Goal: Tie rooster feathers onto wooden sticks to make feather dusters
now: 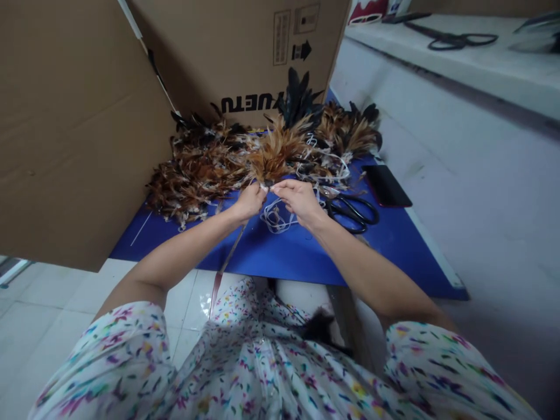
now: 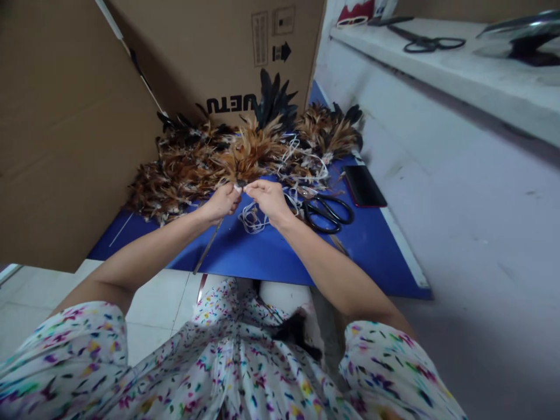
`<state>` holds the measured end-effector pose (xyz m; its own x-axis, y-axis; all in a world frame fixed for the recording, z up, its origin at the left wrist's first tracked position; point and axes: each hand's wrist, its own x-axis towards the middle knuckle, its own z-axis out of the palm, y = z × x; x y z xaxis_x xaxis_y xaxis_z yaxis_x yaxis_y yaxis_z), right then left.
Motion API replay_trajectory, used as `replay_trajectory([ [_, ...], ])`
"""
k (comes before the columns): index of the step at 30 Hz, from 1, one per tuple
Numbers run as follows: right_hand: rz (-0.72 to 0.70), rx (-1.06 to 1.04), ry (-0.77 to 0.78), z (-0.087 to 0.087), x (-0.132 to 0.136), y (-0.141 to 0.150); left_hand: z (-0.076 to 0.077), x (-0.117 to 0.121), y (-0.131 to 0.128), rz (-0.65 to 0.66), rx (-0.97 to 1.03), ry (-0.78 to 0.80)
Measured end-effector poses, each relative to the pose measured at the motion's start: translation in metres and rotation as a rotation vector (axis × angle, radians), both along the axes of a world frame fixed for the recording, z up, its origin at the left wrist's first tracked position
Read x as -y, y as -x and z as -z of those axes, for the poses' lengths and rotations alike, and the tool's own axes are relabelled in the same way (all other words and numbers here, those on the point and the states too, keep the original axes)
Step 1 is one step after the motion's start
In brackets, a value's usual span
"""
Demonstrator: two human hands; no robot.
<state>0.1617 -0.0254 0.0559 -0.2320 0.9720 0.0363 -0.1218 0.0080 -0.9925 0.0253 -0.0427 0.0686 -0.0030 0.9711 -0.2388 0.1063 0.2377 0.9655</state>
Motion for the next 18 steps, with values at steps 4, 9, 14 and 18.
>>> replay_trajectory([
  [4,0.009,0.048,-0.034,0.008,-0.009,-0.003,0.003,-0.008,-0.005,0.003,-0.029,-0.016],
  [9,-0.001,0.126,-0.098,0.018,-0.019,-0.006,0.008,-0.021,-0.002,0.003,0.097,0.053],
  [14,-0.042,0.321,-0.274,0.035,-0.029,-0.002,0.018,-0.029,0.002,0.047,0.169,0.079],
  [18,-0.118,0.587,-0.402,0.014,-0.014,-0.014,0.022,-0.030,0.005,0.087,0.120,0.126],
])
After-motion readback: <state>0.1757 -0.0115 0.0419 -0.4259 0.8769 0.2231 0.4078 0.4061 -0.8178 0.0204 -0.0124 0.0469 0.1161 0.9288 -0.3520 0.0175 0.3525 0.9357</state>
